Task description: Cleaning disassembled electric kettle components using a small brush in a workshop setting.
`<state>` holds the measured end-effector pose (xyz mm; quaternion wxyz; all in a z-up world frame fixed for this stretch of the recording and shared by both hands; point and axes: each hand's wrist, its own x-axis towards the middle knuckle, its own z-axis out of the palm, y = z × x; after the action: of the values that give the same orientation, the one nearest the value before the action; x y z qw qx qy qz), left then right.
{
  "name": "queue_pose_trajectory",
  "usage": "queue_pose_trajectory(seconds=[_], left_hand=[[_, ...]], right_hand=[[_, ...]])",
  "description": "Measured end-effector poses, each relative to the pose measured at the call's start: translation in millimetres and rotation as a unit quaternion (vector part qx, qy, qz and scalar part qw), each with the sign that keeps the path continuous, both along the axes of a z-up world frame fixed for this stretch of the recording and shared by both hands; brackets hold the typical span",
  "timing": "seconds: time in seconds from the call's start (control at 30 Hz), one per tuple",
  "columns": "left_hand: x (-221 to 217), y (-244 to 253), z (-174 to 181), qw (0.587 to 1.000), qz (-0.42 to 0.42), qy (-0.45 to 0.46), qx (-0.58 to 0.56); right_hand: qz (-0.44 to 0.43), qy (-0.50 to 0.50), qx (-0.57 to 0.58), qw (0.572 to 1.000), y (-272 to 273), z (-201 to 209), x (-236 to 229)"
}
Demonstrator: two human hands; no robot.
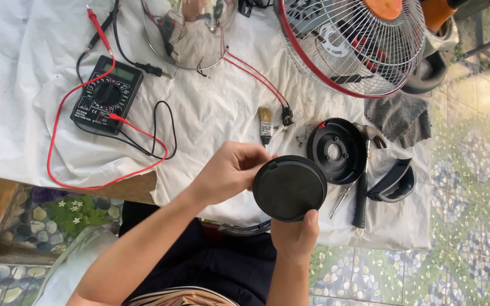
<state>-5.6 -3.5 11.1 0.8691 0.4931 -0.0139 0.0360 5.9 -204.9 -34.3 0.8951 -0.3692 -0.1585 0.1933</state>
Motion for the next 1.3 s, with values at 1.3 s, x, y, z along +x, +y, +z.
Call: queue_pose_trajectory(seconds=[1.3], left_hand=[[-68,-35,35,0.964,0.128,-0.139,0.189]], right_hand=[[-0.014,-0.032,0.121,0.992,33,60,-20]])
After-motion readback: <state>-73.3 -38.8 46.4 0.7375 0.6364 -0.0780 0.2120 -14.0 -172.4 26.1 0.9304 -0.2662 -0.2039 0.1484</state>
